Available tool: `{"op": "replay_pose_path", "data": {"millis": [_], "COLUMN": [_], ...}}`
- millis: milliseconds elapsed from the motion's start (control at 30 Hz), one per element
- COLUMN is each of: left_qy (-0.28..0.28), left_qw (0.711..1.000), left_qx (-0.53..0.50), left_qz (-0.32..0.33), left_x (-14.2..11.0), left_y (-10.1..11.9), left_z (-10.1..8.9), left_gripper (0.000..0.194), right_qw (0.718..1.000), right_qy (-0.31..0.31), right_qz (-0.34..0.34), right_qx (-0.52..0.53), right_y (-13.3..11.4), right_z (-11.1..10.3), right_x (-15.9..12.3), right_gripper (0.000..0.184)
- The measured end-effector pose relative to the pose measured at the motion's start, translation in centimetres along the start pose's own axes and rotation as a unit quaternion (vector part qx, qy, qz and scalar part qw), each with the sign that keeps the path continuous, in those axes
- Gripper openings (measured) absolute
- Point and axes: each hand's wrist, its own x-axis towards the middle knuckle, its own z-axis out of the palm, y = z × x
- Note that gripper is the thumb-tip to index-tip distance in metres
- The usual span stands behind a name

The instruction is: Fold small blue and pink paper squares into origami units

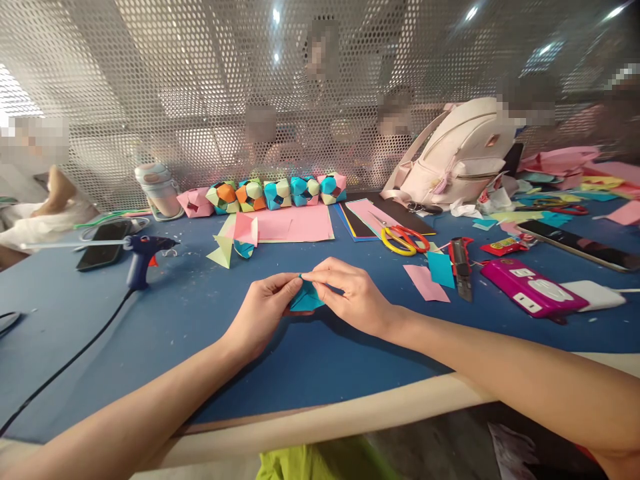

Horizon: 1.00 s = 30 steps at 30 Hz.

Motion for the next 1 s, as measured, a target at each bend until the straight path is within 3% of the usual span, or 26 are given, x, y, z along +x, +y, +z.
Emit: {"op": "replay_pose_path", "data": {"millis": [300,767,1000], "left_qy": [0.045,0.073,0.094], "left_qw": [0.981,0.975,0.972], "left_qx": [0.179,0.191,0.198], "left_qz": [0.065,0.083,0.09], "left_x": [-0.31,-0.23,-0.39], "left_y": [0.31,0.19,0.17], "left_z": [-0.24,-0.2,-0.03], "left_gripper": [0.032,0.028,0.027], "right_qw": [1.0,1.0,1.0], "right_qy": [0.004,-0.006,0.004], "right_qz": [0.002,-0.004,0.024], "right_qx": [-0.003,0.003,0.016], "right_y": [-0.09,-0.44,-0.89], "right_z": [0.15,0.17,0.43], "right_x": [0.14,0.13,0.11], "right_gripper": [0.026,0.026,0.022]}}
